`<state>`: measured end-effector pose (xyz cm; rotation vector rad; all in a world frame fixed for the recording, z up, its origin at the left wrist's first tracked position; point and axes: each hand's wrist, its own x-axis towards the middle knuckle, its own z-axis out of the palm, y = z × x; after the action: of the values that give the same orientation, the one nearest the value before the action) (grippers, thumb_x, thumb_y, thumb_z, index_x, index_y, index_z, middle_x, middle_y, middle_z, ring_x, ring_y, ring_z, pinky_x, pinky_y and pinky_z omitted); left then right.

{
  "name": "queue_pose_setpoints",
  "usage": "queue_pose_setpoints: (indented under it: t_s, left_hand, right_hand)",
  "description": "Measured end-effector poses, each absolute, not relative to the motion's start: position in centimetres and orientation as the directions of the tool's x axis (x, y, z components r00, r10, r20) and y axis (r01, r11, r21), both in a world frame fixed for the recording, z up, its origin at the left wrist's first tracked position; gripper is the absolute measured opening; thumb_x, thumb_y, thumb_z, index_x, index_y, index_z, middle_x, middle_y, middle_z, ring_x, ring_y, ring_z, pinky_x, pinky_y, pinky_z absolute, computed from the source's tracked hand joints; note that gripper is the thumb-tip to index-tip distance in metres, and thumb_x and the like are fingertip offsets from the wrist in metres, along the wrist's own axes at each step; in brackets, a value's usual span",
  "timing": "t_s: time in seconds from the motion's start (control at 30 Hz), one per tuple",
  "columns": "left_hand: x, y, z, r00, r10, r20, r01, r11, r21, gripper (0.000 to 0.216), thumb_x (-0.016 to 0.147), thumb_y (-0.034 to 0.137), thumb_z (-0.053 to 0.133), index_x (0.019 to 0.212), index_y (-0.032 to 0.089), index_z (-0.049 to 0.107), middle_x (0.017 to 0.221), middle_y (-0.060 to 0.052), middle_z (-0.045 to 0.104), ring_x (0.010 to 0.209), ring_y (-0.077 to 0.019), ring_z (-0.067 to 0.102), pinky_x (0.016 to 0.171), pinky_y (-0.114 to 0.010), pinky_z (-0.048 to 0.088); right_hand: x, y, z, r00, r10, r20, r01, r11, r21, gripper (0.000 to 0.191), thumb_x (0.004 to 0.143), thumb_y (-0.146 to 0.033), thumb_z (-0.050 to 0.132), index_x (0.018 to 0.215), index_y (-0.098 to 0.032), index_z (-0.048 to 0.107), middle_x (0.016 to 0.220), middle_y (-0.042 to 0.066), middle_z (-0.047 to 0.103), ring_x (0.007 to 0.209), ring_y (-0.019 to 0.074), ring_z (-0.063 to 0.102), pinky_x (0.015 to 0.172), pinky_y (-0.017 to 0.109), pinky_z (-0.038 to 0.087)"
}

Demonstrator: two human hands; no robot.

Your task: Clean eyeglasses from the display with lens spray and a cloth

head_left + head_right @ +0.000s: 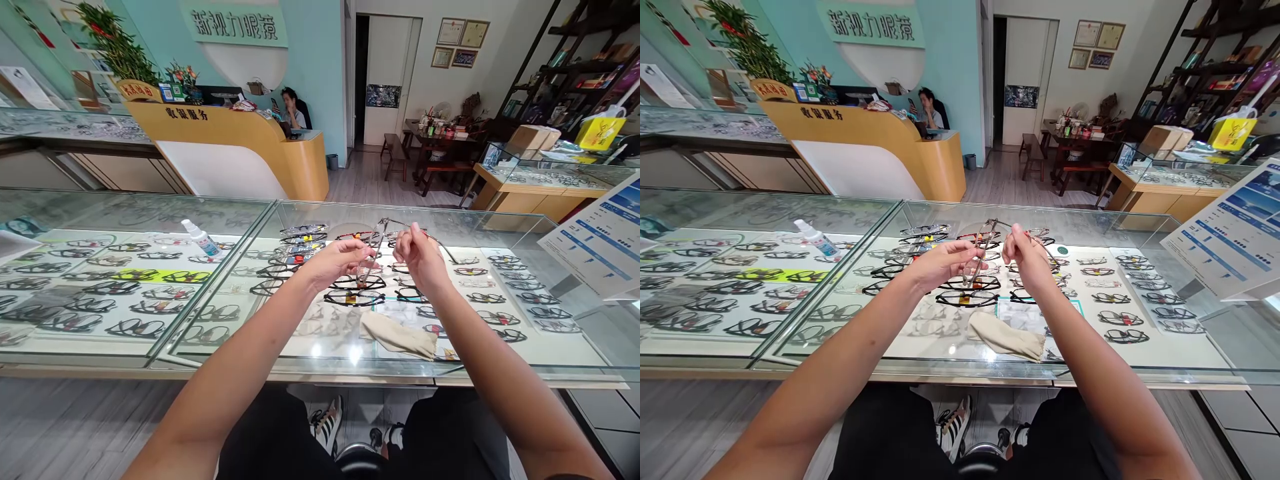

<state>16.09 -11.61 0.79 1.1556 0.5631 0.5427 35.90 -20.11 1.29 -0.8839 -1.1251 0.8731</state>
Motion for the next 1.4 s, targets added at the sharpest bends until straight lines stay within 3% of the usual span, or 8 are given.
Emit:
queue_pose_setpoints:
  t_s: [0.17,0.4,0.67,1.03,1.27,1.4]
  left_hand:
    - [16.4,-12.1,0.8,0.641,0.762,-0.095,-0.184,0.273,0.944,0.051,0.061,0.048,0.101,0.087,0.016,0.07,0.093,-0.003,0.074,0.096,-0.0217,0.077,0.074,-0.025,0.053]
    - [16.8,-13.1,0.8,0.718,0.695,-0.038,-0.265,0.323,0.909,0.045,0.065,0.041,0.101,0.082,0.015,0.068,0.088,-0.002,0.073,0.089,-0.0192,0.075,0.088,-0.036,0.059]
    - [16.8,-13.2,0.8,0.706,0.708,-0.006,-0.32,0.327,0.889,0.042,0.07,0.04,0.099,0.086,0.015,0.07,0.089,-0.003,0.074,0.092,-0.0205,0.075,0.092,-0.04,0.061]
    - [16.9,-13.0,0.7,0.669,0.742,-0.034,-0.267,0.283,0.921,0.046,0.066,0.045,0.1,0.086,0.016,0.07,0.095,-0.005,0.074,0.097,-0.0215,0.075,0.092,-0.037,0.058]
    - [17.3,-12.9,-0.7,0.607,0.788,0.103,-0.211,0.035,0.977,0.041,0.073,0.049,0.094,0.089,0.017,0.073,0.086,-0.001,0.069,0.08,-0.0134,0.066,0.078,-0.027,0.051]
    - [17.7,-13.1,-0.8,0.559,0.802,0.21,-0.188,-0.124,0.974,0.037,0.073,0.046,0.094,0.087,0.018,0.075,0.089,-0.001,0.071,0.084,-0.0144,0.065,0.079,-0.026,0.049]
  right_hand:
    - [35.7,-20.0,1.3,-0.042,0.988,0.145,-0.454,0.11,-0.884,0.04,0.078,-0.04,0.073,0.072,-0.026,0.036,0.073,-0.004,0.026,0.062,0.0152,0.018,0.056,0.031,0.028]
    - [35.3,-20.0,0.7,-0.084,0.994,0.066,-0.646,-0.004,-0.763,0.033,0.069,-0.02,0.07,0.073,-0.024,0.038,0.074,-0.004,0.024,0.063,0.0154,0.02,0.059,0.029,0.027]
    - [35.4,-19.6,0.0,-0.078,0.995,0.056,-0.628,-0.005,-0.778,0.042,0.046,-0.001,0.061,0.074,-0.022,0.038,0.083,-0.002,0.039,0.065,0.0113,0.034,0.056,0.026,0.029]
    - [34.8,-19.9,0.3,0.064,0.996,0.057,-0.52,0.082,-0.85,0.043,0.056,-0.003,0.079,0.074,-0.022,0.045,0.085,-0.004,0.046,0.077,0.0106,0.05,0.066,0.023,0.042]
    - [34.6,-19.9,0.4,0.125,0.992,0.018,-0.55,0.085,-0.831,0.052,0.052,-0.005,0.087,0.071,-0.021,0.041,0.083,-0.005,0.047,0.077,0.0104,0.054,0.068,0.024,0.044]
    - [34.6,-19.9,0.3,0.089,0.996,0.006,-0.552,0.054,-0.832,0.052,0.054,-0.006,0.089,0.07,-0.021,0.042,0.083,-0.004,0.052,0.076,0.0107,0.053,0.068,0.025,0.044]
